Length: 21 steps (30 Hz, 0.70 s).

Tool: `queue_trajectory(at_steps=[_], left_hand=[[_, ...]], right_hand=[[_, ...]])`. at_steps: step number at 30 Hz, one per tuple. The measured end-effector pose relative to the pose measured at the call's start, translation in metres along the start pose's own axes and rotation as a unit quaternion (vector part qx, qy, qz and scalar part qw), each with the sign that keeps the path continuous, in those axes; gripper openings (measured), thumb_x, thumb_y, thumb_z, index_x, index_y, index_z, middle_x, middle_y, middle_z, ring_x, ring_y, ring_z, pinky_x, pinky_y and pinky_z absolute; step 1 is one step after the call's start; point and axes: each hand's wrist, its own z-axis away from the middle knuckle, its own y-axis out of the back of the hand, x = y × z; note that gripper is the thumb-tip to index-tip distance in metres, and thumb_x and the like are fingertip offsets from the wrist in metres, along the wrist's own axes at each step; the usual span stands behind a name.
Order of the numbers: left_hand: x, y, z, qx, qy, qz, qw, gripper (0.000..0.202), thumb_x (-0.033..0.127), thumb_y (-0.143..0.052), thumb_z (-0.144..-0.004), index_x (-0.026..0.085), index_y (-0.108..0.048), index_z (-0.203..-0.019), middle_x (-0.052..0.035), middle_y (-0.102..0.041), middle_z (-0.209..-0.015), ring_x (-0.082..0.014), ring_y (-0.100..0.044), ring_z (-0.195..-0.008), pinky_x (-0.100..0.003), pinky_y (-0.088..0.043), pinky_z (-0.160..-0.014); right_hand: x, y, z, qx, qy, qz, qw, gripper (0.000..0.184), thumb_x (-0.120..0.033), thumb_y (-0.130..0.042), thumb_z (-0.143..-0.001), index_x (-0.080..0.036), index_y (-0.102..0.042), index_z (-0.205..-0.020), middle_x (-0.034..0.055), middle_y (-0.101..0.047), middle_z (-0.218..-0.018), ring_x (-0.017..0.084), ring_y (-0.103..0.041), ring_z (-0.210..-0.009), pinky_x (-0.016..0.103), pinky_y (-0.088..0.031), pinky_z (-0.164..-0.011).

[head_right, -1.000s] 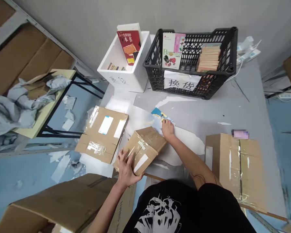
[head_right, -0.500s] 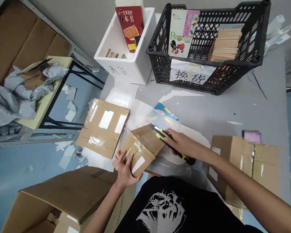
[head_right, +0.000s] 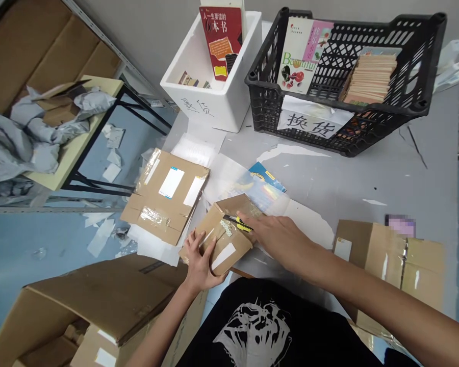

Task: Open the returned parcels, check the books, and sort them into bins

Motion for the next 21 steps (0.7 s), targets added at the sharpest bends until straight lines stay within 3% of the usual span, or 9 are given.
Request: queue_trajectory(at_steps=[8,21], left_hand=[[-0.0014,0.0001,0.002,0.001,0.0,0.007,1.0,0.1,0.052,-0.069,-0.057,0.029,-0.027,-0.145,-0.0166,-0.03,-0.138,-0.05,-0.023,-0.131,-0.066,-0.025,-0.096],[0.0021,0.0003,-0.0054,-0.004,0.003,-0.006,1.0,0.094,0.049,-0.067,-0.058,0.029,-0.032,-0.142,-0.0162,-0.033,-0.134,-0.0493,-0.026,-0.129,-0.065,-0.026,-0.096]], right_hand=[[0.0026,-0.0024,0.0059,0.04,0.009,-0.003,0.999,0.052,-0.02,-0.039,-0.093,-0.031,-0.031,-0.144,0.0026,-0.071,-0.106,0.017,-0.068,-0.084,0.025,-0.048,-0.058],[0.0082,-0.0019,0.0102,0.019,0.02,0.047,0.999,0.061,-0.015,-0.048,-0.087,-0.028,-0.032,-0.144,0.0039,-0.071,-0.092,0.017,-0.066,-0.076,0.024,-0.044,-0.056]])
